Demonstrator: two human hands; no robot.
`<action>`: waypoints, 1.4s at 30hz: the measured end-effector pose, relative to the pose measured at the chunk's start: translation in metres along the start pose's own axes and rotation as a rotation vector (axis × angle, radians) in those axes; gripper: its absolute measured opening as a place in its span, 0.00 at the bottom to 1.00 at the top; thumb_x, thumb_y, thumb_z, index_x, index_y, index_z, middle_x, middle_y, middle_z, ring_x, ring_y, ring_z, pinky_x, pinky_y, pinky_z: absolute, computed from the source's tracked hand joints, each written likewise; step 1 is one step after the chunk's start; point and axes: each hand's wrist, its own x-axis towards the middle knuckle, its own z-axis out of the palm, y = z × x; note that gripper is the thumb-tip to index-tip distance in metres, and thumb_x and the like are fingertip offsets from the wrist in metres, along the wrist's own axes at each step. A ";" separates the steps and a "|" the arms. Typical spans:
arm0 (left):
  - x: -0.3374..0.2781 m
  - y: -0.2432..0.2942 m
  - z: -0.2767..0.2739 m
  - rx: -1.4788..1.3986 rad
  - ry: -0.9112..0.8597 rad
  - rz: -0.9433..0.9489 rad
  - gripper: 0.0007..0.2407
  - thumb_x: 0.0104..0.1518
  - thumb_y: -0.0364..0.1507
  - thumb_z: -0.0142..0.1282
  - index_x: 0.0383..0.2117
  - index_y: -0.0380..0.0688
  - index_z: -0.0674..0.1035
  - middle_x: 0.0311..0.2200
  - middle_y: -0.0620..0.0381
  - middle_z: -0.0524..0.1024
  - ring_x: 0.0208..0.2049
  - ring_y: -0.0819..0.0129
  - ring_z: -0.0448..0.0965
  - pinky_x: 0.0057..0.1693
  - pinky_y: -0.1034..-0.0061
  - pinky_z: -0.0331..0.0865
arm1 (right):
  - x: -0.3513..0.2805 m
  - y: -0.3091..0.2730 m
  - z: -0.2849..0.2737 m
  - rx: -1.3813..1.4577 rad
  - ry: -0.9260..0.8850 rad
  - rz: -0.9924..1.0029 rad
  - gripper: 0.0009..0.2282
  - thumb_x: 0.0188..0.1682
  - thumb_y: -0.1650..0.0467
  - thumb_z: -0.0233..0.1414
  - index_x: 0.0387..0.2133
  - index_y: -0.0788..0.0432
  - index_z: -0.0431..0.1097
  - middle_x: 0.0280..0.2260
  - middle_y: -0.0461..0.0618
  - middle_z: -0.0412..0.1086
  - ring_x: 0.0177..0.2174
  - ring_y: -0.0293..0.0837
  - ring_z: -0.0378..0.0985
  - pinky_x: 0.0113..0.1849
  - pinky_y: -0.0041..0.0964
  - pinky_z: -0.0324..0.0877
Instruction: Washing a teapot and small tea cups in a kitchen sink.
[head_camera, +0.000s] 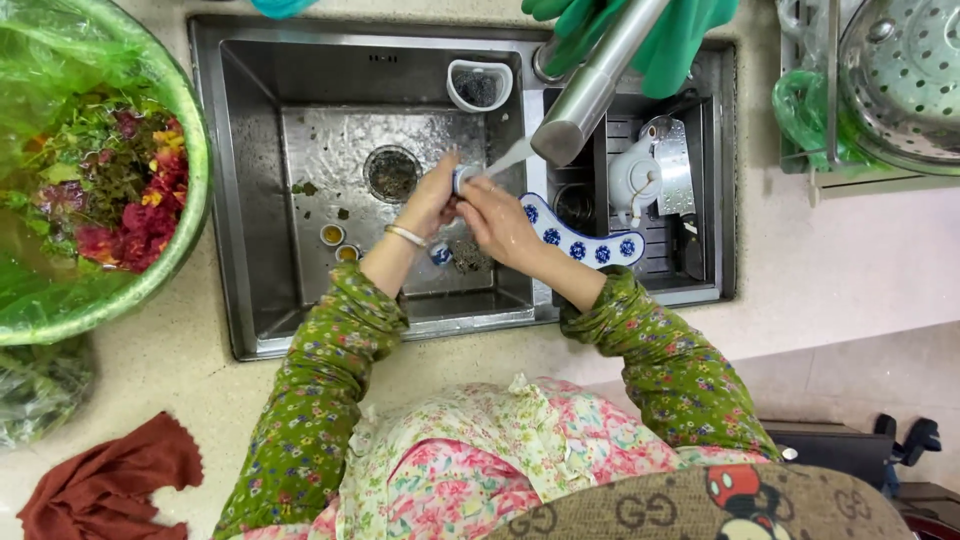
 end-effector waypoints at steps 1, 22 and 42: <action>-0.006 0.010 0.002 0.000 0.002 0.004 0.24 0.70 0.49 0.34 0.34 0.43 0.78 0.15 0.66 0.65 0.15 0.78 0.61 0.24 0.79 0.52 | 0.001 0.004 0.001 -0.001 0.000 -0.004 0.15 0.66 0.64 0.45 0.39 0.66 0.71 0.30 0.60 0.74 0.28 0.48 0.78 0.31 0.38 0.72; -0.005 -0.021 0.011 -0.079 -0.103 -0.201 0.25 0.73 0.49 0.34 0.27 0.43 0.74 0.21 0.59 0.63 0.22 0.72 0.58 0.30 0.76 0.55 | -0.003 0.000 -0.013 -0.337 0.108 -0.343 0.08 0.58 0.70 0.53 0.38 0.65 0.76 0.35 0.56 0.73 0.31 0.47 0.77 0.31 0.37 0.70; 0.016 -0.176 -0.014 0.872 -0.479 0.110 0.17 0.52 0.39 0.58 0.46 0.46 0.83 0.42 0.45 0.82 0.44 0.51 0.81 0.51 0.61 0.72 | 0.022 0.053 -0.017 0.859 -0.270 0.908 0.18 0.52 0.64 0.55 0.48 0.66 0.64 0.37 0.57 0.73 0.34 0.51 0.81 0.34 0.43 0.77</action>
